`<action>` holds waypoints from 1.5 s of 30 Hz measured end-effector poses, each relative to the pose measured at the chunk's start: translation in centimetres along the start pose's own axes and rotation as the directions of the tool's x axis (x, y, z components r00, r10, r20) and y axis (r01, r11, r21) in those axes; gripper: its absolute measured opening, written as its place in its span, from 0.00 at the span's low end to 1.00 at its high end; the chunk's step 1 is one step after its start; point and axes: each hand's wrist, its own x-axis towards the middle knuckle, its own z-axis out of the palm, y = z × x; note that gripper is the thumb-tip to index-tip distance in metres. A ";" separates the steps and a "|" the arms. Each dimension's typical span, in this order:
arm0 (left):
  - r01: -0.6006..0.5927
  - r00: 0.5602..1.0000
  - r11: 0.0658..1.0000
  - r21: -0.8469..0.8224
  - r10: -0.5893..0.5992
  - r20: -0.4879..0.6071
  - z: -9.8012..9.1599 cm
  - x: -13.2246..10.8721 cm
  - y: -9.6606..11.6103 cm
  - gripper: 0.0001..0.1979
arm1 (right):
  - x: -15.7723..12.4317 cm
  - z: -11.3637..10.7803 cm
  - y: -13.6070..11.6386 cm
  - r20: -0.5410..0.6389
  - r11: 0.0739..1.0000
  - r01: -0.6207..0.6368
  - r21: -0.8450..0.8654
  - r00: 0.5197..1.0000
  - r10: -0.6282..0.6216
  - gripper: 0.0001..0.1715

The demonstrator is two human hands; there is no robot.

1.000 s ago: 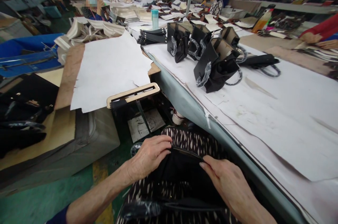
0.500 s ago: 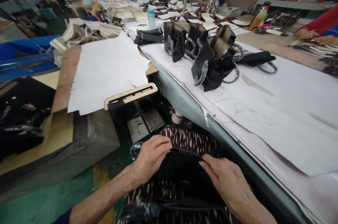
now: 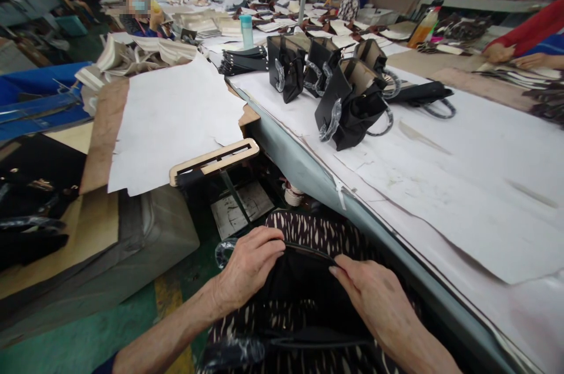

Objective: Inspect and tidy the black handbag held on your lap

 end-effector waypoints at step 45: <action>-0.029 0.999 0.998 0.051 0.027 0.023 0.4 0.3 -0.1 0.07 | 0.3 -0.6 -0.5 0.079 0.998 -0.042 -0.053 0.996 0.046 0.13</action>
